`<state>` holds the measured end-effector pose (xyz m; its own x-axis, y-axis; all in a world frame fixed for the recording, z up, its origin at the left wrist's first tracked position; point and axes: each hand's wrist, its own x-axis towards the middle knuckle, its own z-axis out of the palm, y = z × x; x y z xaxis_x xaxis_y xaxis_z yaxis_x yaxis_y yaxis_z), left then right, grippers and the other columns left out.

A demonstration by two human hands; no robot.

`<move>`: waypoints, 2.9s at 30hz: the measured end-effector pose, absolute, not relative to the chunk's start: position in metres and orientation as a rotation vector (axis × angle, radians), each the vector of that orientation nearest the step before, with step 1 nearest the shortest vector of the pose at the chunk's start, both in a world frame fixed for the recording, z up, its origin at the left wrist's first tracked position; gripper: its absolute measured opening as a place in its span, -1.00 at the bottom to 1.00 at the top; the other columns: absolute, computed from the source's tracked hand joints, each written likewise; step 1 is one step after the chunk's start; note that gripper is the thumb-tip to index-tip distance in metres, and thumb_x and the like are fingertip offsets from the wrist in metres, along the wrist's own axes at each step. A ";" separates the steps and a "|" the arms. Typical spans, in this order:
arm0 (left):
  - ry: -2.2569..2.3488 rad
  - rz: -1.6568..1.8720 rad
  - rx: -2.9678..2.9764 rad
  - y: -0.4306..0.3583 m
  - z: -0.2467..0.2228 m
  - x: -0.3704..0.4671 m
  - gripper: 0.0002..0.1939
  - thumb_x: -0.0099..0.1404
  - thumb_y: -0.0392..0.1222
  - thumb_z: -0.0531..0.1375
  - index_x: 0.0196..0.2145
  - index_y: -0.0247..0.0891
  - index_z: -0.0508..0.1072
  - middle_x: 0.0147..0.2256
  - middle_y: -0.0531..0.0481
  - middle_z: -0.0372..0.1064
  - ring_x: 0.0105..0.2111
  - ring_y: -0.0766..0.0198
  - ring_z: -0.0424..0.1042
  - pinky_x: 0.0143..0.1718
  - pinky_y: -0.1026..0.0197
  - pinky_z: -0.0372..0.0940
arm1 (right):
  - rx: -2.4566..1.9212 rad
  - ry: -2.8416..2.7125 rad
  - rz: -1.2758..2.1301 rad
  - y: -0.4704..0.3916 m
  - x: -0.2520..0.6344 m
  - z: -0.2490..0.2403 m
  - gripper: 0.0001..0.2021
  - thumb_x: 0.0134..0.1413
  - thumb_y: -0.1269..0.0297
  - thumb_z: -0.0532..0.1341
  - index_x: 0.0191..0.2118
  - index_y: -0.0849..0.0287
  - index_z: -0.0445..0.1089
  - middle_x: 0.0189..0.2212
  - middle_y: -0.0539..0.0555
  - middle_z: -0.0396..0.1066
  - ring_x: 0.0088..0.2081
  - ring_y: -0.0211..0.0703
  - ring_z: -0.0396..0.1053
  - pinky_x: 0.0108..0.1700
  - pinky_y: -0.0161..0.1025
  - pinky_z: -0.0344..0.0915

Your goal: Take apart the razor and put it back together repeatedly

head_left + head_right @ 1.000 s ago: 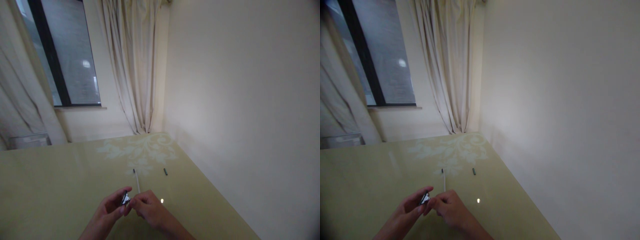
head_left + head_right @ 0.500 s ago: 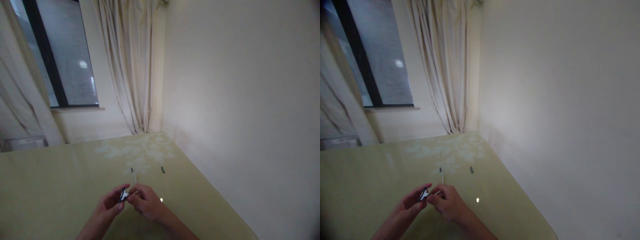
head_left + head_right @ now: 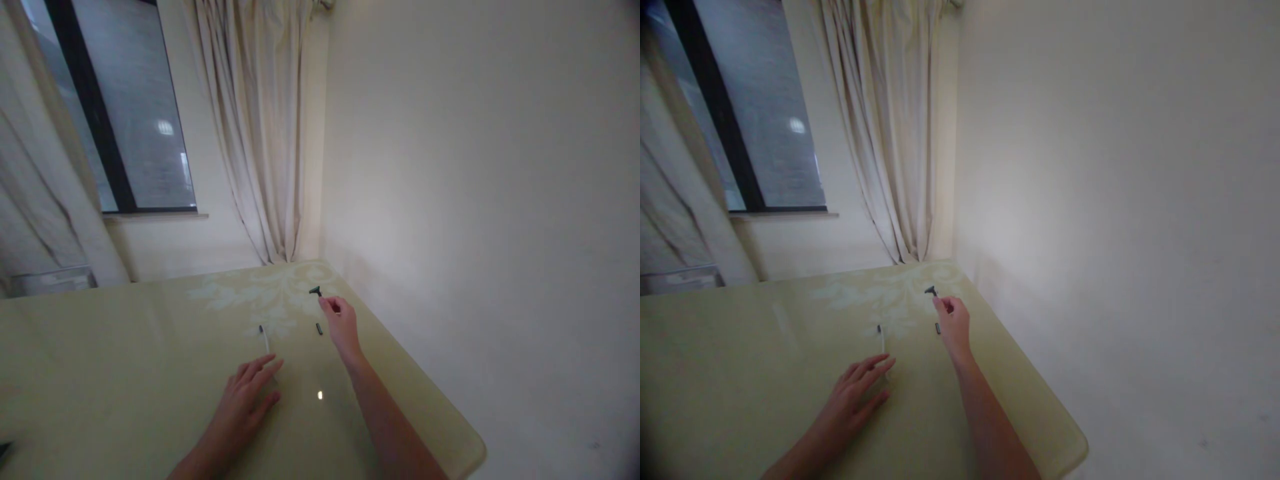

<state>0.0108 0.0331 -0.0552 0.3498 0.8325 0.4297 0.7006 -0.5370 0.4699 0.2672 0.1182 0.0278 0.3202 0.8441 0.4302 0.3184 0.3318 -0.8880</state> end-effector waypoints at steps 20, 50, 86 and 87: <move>1.327 0.938 2.408 0.030 -0.054 0.016 -0.73 0.44 -0.11 0.13 -0.19 -0.08 0.66 -0.14 -0.09 0.60 -0.12 0.07 0.53 -0.03 0.09 0.45 | -1.930 -1.466 0.226 0.140 0.303 -0.025 -0.78 0.22 0.16 0.28 -0.31 0.17 0.60 -0.31 0.16 0.60 -0.28 -0.05 0.49 -0.32 -0.24 0.17; 1.156 0.974 2.443 0.059 -0.004 0.092 -0.66 0.45 -0.07 0.18 0.11 -0.18 0.50 0.00 -0.14 0.47 -0.18 0.20 0.53 -0.04 0.13 0.44 | -0.894 -0.680 1.329 0.108 0.258 0.015 -0.53 0.19 -0.15 0.24 -0.49 0.09 0.13 -0.73 -0.25 -0.06 -0.72 -0.42 -0.19 -0.67 -0.38 -0.27; 1.308 1.654 2.250 0.019 -0.008 0.024 -0.62 0.27 0.03 0.38 -0.04 -0.18 0.52 -0.19 -0.05 0.47 -0.42 0.31 0.36 -0.42 0.26 0.36 | -0.983 -1.382 1.575 0.040 0.202 0.001 -0.61 0.11 -0.06 0.33 -0.39 0.24 0.49 -0.65 -0.15 0.06 -0.60 -0.37 -0.07 -0.52 -0.29 -0.16; 1.301 1.641 2.261 0.017 -0.010 0.025 -0.62 0.27 0.02 0.38 -0.03 -0.18 0.51 -0.18 -0.05 0.47 -0.42 0.31 0.36 -0.42 0.26 0.36 | -0.975 -1.366 1.602 0.041 0.204 0.002 -0.61 0.10 -0.06 0.33 -0.36 0.25 0.51 -0.65 -0.16 0.06 -0.61 -0.38 -0.09 -0.53 -0.29 -0.19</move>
